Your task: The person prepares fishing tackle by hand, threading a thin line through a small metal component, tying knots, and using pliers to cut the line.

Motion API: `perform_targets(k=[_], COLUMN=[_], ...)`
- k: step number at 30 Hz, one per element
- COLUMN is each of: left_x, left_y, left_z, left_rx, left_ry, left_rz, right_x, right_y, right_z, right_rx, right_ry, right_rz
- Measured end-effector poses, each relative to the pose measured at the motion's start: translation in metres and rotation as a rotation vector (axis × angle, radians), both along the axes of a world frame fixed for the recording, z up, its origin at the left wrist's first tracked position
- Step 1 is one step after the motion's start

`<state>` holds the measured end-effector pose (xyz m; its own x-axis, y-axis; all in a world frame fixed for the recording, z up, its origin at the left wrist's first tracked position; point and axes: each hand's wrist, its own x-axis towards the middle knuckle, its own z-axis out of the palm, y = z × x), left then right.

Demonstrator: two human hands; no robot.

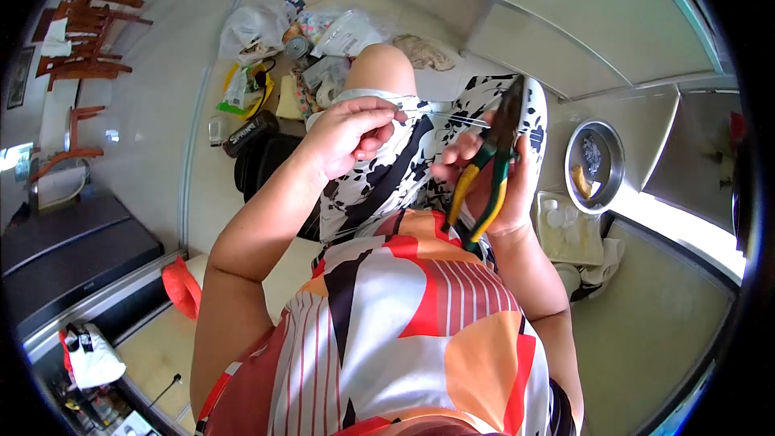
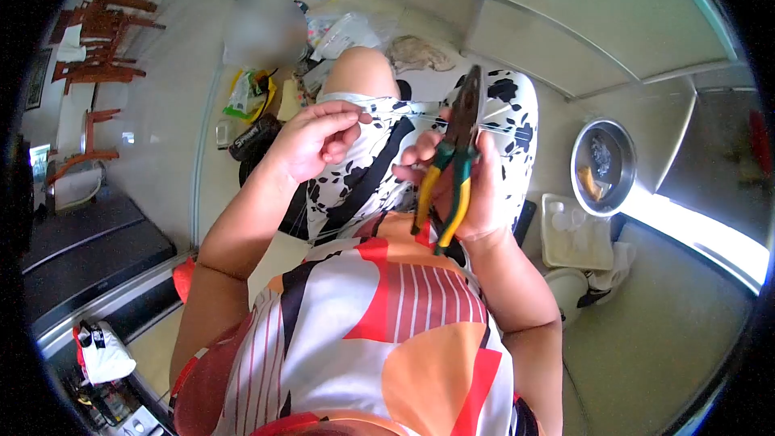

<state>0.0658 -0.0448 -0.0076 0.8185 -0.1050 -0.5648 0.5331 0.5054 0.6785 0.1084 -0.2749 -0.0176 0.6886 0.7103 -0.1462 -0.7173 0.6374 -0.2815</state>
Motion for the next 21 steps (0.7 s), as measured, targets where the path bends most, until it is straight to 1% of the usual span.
perform_targets(k=[2,3,4,5,6,7,8,9,10,12,13,14,16,18,19,21], left_x=[0.002,0.001,0.000,-0.004,-0.005,-0.003,-0.005,-0.006,-0.003,0.000,0.003,0.005,0.005,0.006,0.006,0.005], left_y=[-0.004,-0.006,-0.007,-0.007,-0.002,-0.008,-0.005,-0.003,-0.001,-0.003,0.004,0.004,0.002,0.002,-0.001,-0.006], left_z=[-0.003,-0.006,-0.009,-0.009,-0.014,-0.011,-0.013,-0.017,-0.015,-0.009,-0.014,-0.014,-0.014,-0.019,-0.019,-0.019], left_rx=[0.020,0.033,0.034,0.070,0.092,0.179,0.158,0.172,0.187,0.219,0.204,0.202,0.182,0.138,0.131,0.116], left_ry=[-0.008,-0.010,-0.017,-0.071,-0.069,-0.051,-0.011,0.005,0.011,-0.027,-0.037,-0.048,-0.064,-0.089,-0.083,-0.068], left_rz=[-0.027,0.016,0.035,0.035,0.017,0.055,0.074,0.097,0.047,0.026,0.025,0.030,0.037,0.030,0.027,0.035], right_x=[-0.007,-0.018,-0.030,-0.041,-0.052,-0.050,-0.048,-0.045,-0.041,-0.035,-0.032,-0.024,-0.010,-0.003,-0.001,-0.001], right_y=[-0.009,-0.016,-0.021,-0.027,-0.033,-0.035,-0.036,-0.044,-0.050,-0.059,-0.056,-0.064,-0.088,-0.107,-0.118,-0.133], right_z=[0.005,-0.002,0.004,-0.018,-0.041,-0.024,-0.016,-0.010,-0.003,0.014,0.016,0.018,0.036,0.037,0.028,0.026], right_rx=[-0.024,-0.039,-0.102,-0.077,-0.051,-0.230,-0.200,-0.178,-0.150,-0.157,-0.174,-0.139,-0.201,-0.422,-0.389,-0.603], right_ry=[0.121,0.228,0.374,0.372,0.362,0.272,0.275,0.250,0.223,0.064,-0.015,-0.003,-0.043,0.061,0.127,0.247], right_rz=[0.116,0.166,0.188,0.324,0.461,0.354,0.321,0.382,0.453,0.237,0.134,0.070,-0.118,-0.298,-0.344,-0.394])
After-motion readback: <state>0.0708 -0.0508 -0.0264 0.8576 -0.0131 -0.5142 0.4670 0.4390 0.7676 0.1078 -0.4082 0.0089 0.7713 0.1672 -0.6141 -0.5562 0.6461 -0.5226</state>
